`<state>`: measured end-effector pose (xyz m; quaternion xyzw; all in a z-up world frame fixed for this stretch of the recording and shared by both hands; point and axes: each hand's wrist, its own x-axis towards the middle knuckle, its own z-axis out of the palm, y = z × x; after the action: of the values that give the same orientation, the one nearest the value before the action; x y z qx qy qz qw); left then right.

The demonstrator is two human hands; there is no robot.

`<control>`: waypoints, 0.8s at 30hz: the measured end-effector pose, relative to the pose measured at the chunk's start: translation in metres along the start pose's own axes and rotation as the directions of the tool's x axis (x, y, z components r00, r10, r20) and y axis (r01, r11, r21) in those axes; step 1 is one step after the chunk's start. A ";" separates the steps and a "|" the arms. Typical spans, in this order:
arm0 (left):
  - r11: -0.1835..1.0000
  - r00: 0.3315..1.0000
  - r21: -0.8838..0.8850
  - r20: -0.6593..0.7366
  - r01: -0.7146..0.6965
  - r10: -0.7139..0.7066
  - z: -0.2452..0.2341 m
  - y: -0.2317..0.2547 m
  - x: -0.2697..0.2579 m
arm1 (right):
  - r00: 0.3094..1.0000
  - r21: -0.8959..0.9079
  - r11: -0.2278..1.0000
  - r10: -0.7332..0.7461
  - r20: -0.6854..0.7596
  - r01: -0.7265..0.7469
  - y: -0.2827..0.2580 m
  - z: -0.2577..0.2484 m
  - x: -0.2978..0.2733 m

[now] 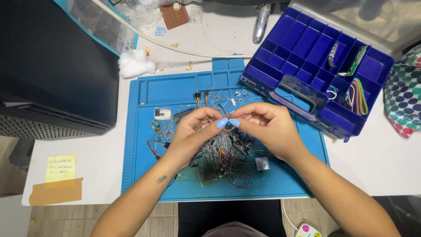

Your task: The person sorts a tangled pile of wires and small electronic components on a blue mat. They pick up individual items, separate them, and place them into compartments of a blue plastic organizer box.

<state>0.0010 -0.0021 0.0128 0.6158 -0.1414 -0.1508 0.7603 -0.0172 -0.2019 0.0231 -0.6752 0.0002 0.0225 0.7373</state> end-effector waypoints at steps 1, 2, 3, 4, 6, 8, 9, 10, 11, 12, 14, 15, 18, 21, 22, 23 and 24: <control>1.000 1.000 0.000 0.001 0.000 0.000 -0.001 -0.003 0.000 | 1.000 0.000 1.000 0.000 -0.001 0.000 -0.001 0.000 0.000; 1.000 1.000 0.013 -0.024 0.002 -0.002 -0.002 -0.006 0.000 | 1.000 -0.007 1.000 0.004 0.001 -0.004 -0.001 0.000 0.000; 1.000 0.999 0.027 -0.049 0.003 -0.002 -0.003 -0.009 0.001 | 1.000 -0.014 1.000 0.008 0.002 -0.008 -0.002 -0.001 0.000; 1.000 0.999 0.026 -0.049 0.003 -0.001 -0.003 -0.008 0.000 | 1.000 -0.015 1.000 0.008 0.002 -0.008 0.000 0.000 0.001; 1.000 0.995 -0.005 -0.094 0.018 -0.018 0.000 -0.007 0.001 | 1.000 0.018 1.000 0.026 -0.004 -0.026 0.004 -0.002 0.002; 0.999 0.992 -0.014 -0.115 0.041 -0.042 -0.001 -0.011 -0.002 | 0.999 0.028 0.999 0.032 -0.014 -0.032 0.007 -0.004 0.001; 0.998 0.987 -0.019 -0.146 0.062 -0.064 0.000 -0.013 -0.002 | 0.999 0.042 0.998 0.038 -0.014 -0.037 0.008 -0.006 0.001; 0.998 0.989 -0.028 -0.129 0.062 -0.065 0.001 -0.011 -0.001 | 0.999 0.033 0.999 0.037 -0.031 -0.036 0.009 -0.007 0.002; 0.998 0.989 -0.010 -0.138 0.059 -0.059 0.002 -0.009 -0.001 | 1.000 0.041 0.999 -0.001 -0.015 0.002 0.010 -0.008 0.003; 0.998 0.988 0.008 -0.146 0.055 -0.053 0.002 -0.007 0.000 | 0.999 0.049 0.998 -0.039 0.002 0.039 0.012 -0.008 0.004; 0.998 0.989 0.034 -0.140 0.053 -0.048 0.008 0.005 0.000 | 0.998 -0.008 0.998 -0.065 -0.011 0.065 -0.006 -0.014 0.003; 0.996 0.988 0.068 -0.151 0.054 -0.043 0.010 0.012 0.000 | 0.996 -0.055 0.995 -0.088 -0.008 0.087 -0.015 -0.015 0.003; 0.993 0.992 0.113 -0.127 0.042 -0.027 0.000 0.004 0.001 | 0.984 -0.212 0.965 -0.171 -0.057 0.156 -0.058 -0.027 0.000; 0.995 0.994 0.100 -0.112 0.018 -0.007 -0.003 -0.003 0.000 | 0.964 -0.348 0.933 -0.171 -0.201 0.093 -0.071 -0.063 0.000; 0.996 0.994 0.094 -0.112 0.013 -0.002 -0.004 -0.002 0.000 | 0.964 -0.355 0.930 -0.175 -0.199 0.095 -0.077 -0.075 -0.002; 0.991 0.996 0.125 -0.089 0.042 -0.031 -0.004 0.000 -0.001 | 0.955 -0.411 0.911 -0.101 -0.278 -0.023 -0.084 -0.087 -0.004; 0.985 0.996 0.156 -0.067 0.070 -0.060 -0.005 0.001 -0.002 | 0.933 -0.455 0.879 -0.033 -0.358 -0.143 -0.091 -0.099 -0.005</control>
<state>0.0015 0.0036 0.0126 0.6830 -0.1091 -0.1445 0.7076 -0.0166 -0.3088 0.1053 -0.8271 0.1475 -0.0792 0.5365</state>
